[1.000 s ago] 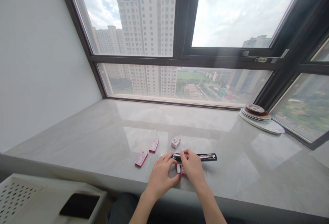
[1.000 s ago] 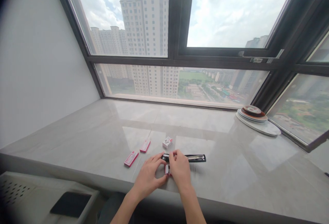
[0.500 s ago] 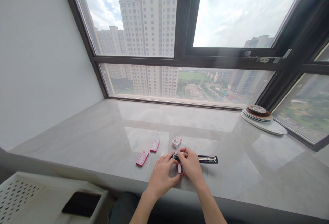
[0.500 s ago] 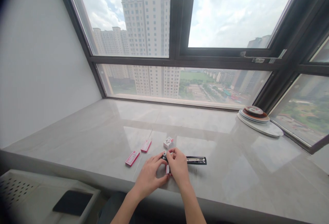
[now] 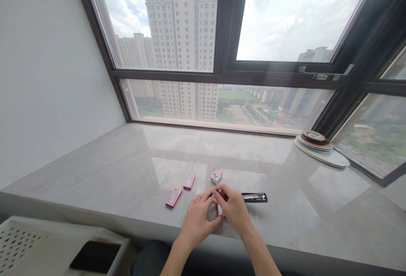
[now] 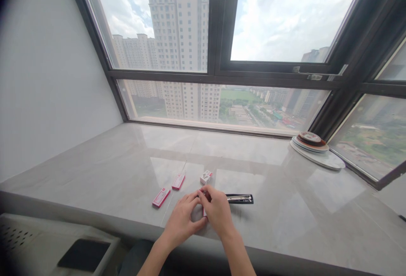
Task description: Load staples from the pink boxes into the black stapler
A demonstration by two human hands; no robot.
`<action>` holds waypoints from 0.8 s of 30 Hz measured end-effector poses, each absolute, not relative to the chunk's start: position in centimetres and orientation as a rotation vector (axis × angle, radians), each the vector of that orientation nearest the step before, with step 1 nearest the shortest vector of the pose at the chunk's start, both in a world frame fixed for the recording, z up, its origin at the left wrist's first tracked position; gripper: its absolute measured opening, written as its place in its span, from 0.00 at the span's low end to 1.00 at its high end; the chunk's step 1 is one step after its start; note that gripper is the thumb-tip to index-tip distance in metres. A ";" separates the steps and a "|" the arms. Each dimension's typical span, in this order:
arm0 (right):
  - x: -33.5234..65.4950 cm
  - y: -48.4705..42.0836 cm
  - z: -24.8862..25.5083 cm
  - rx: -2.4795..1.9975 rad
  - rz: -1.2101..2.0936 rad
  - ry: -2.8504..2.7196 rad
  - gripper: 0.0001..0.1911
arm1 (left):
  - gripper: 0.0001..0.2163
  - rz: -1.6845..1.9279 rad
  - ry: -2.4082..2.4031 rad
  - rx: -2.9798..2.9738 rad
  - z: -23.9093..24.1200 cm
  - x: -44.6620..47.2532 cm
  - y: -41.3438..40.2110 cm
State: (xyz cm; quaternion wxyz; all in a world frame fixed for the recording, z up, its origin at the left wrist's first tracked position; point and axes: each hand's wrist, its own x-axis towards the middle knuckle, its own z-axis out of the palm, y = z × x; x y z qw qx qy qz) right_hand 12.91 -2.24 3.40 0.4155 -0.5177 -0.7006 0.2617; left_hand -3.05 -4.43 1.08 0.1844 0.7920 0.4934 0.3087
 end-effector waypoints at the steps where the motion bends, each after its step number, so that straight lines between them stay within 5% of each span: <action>1: 13.3 -2.5 3.7 -1.289 0.669 -1.837 0.11 | 0.20 0.868 1.395 2.233 1.0 -3.1 -4.4; 10: 16.0 -3.9 4.0 -1.335 0.661 -2.072 0.08 | 0.11 0.855 1.402 2.237 1.4 -3.1 -4.7; 24: 15.1 -5.5 1.7 -1.360 0.456 -1.956 0.08 | 0.12 0.901 1.391 2.223 1.3 -3.0 -5.1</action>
